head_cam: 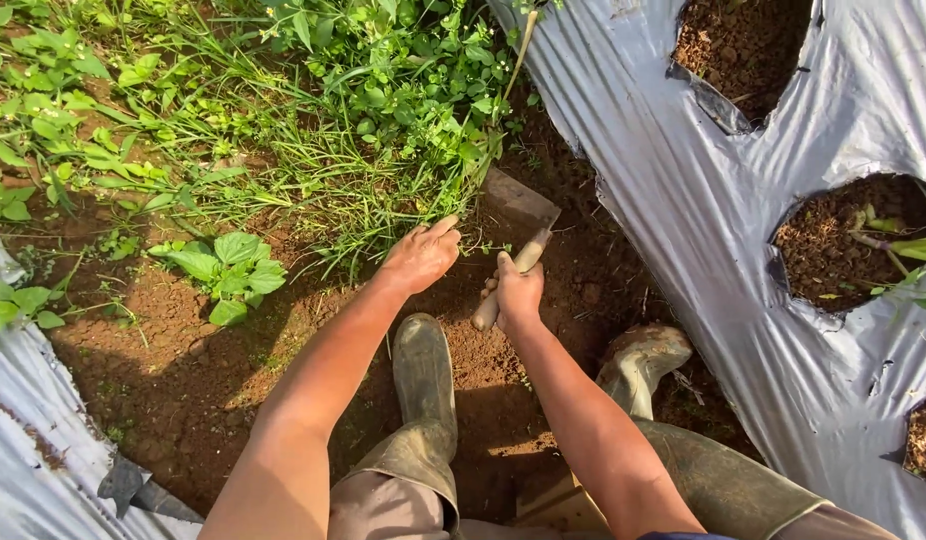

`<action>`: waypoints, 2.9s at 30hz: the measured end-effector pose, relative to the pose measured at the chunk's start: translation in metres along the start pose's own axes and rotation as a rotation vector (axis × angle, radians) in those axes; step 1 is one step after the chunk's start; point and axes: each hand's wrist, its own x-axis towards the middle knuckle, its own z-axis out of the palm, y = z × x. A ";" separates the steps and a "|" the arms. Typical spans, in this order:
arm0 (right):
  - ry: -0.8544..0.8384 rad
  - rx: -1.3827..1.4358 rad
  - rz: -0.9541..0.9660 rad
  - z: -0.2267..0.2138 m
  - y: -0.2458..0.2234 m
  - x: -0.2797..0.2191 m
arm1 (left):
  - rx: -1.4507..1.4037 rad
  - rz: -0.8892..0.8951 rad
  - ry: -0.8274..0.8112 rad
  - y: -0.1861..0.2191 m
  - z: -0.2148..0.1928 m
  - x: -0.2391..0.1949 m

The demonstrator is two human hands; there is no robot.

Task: Manual weeding of agricultural plants by hand-pulling weeds from mulch holes and using a hand hoe to clear the surrounding soil.

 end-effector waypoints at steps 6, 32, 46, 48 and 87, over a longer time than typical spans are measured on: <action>0.030 -0.172 0.018 -0.029 0.038 -0.008 | -0.116 -0.003 -0.056 0.014 -0.030 -0.015; 0.029 -0.086 0.080 -0.049 0.036 -0.073 | -0.103 -0.097 -0.095 -0.025 0.051 -0.012; 0.107 -0.119 -0.008 -0.030 0.049 -0.051 | -0.183 -0.156 -0.108 -0.021 0.041 -0.039; 0.159 -0.024 -0.015 -0.027 0.061 -0.037 | -0.201 -0.137 -0.099 -0.024 0.041 -0.040; 0.148 0.187 0.020 -0.107 0.045 -0.058 | 0.012 0.150 -0.329 -0.015 0.028 -0.027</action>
